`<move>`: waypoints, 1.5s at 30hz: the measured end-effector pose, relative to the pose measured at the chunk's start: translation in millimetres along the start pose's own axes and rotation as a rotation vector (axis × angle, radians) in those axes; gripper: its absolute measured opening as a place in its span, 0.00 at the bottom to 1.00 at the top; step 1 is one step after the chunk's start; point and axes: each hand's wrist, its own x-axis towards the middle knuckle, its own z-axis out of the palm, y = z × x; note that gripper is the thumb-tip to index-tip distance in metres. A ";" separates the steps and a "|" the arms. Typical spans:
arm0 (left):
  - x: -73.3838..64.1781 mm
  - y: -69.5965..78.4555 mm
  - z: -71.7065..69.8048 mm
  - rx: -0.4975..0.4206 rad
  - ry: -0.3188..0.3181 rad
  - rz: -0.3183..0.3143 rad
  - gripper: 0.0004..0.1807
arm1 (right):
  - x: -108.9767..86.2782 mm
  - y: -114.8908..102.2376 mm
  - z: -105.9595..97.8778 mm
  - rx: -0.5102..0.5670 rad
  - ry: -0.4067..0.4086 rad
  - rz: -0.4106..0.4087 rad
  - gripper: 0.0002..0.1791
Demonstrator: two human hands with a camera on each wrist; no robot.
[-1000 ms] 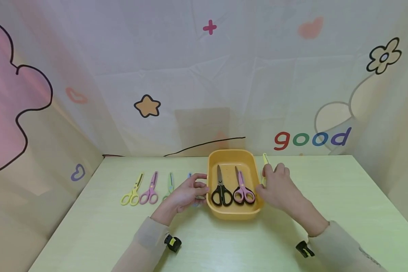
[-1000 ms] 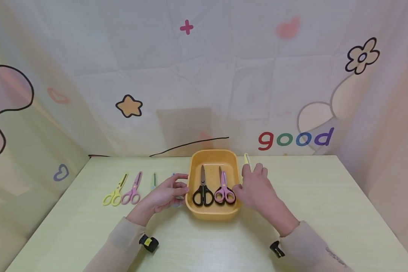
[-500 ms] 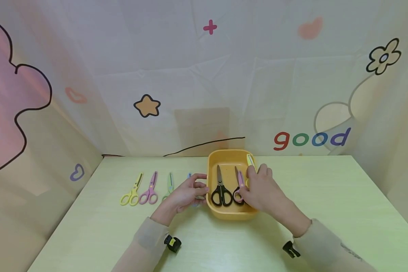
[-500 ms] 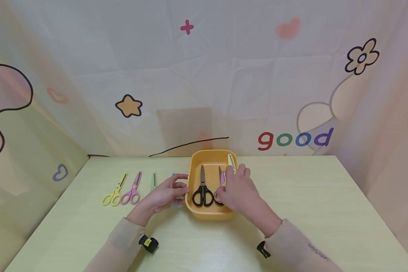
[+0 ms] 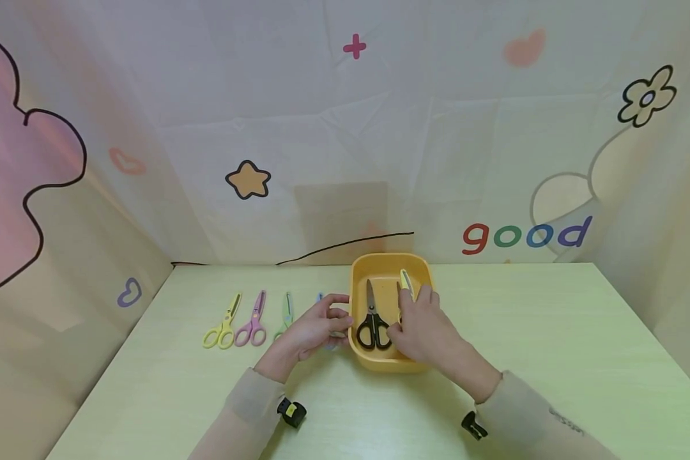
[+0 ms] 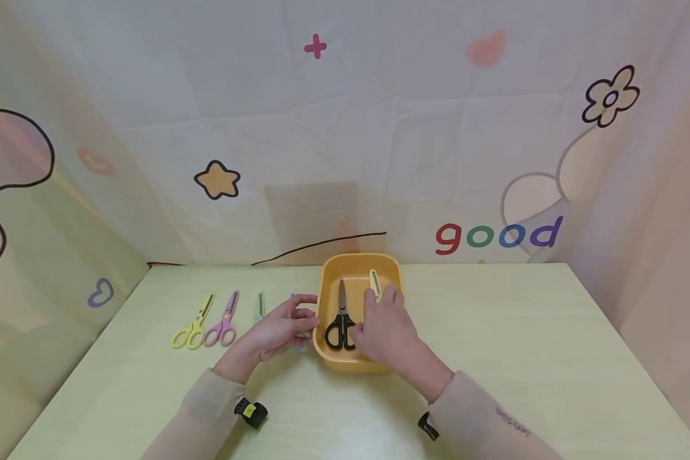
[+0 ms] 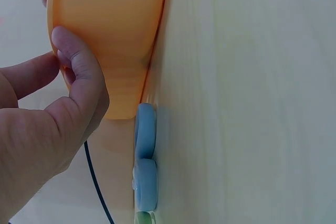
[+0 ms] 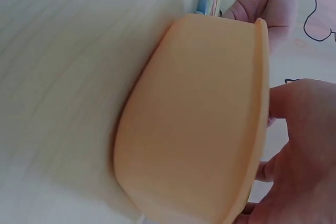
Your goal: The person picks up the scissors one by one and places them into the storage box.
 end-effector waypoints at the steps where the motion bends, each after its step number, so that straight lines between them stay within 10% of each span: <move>1: 0.1 -0.5 -0.3 0.001 0.001 0.000 0.29 | 0.0 -0.1 1.6 -0.003 -0.012 0.002 0.27; 24: -1.8 1.8 0.3 0.006 0.011 -0.007 0.30 | 1.1 -4.4 9.7 -0.093 -0.184 0.028 0.18; 45: -4.2 3.7 2.3 -0.001 0.005 0.003 0.30 | -4.4 3.3 7.3 -0.057 0.005 -0.111 0.12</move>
